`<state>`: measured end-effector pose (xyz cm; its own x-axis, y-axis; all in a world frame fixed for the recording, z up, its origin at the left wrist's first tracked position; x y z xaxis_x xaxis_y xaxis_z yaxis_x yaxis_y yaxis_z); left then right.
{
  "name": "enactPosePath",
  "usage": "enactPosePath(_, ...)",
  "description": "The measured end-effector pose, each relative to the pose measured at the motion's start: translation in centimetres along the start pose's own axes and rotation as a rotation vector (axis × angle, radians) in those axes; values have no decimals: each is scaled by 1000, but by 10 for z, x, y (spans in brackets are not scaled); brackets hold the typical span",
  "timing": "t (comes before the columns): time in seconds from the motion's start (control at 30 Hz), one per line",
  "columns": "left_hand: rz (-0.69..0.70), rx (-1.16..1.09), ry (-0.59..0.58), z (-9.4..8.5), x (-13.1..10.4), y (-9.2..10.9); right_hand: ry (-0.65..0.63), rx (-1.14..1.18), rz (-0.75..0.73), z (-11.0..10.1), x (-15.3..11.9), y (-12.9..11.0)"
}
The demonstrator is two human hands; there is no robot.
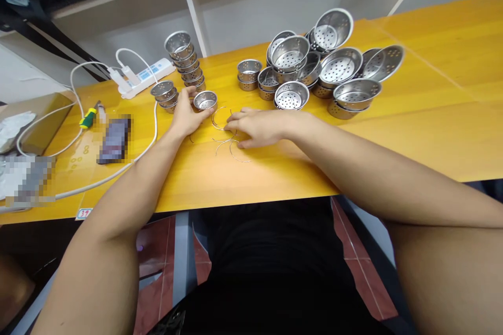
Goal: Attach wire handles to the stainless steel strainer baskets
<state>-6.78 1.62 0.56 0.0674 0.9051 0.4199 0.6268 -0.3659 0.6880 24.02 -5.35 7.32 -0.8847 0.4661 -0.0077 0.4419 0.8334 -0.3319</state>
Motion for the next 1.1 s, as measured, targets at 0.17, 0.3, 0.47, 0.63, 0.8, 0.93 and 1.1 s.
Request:
enactPosePath(0.17, 103, -2, 63, -2, 0, 17, 69, -92, 63, 3, 10, -4)
enactPosePath(0.3, 171, 10, 38, 0, 0, 21, 86, -164, 114, 1, 15, -9)
enactPosePath(0.47, 214, 7, 50, 1, 0, 18, 116, -155, 153, 2, 15, -8)
enactPosePath(0.63, 265, -45, 96, 1, 4, 10, 260, 25, 62, 0, 10, 2)
enactPosePath(0.8, 361, -64, 70, 1, 7, 8, 457, 177, -22, -10, 3, 6)
enactPosePath(0.93, 386, -81, 38, 3, 6, 8, 539, 276, -34, -14, 2, 9)
enactPosePath(1.1, 381, -111, 29, 7, 5, 8, 613, 390, -26, -14, 4, 12)
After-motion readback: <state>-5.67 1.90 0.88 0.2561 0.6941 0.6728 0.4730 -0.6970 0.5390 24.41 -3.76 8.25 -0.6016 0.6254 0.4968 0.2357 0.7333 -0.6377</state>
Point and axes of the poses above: each hand's wrist, its own x-axis towards the middle knuckle, its own z-axis out of the palm, y = z × x, the point moved 3 cm from there along x, towards the middle knuckle, and after that the axes turned 2 degrees about z, right-handed, at the moved point
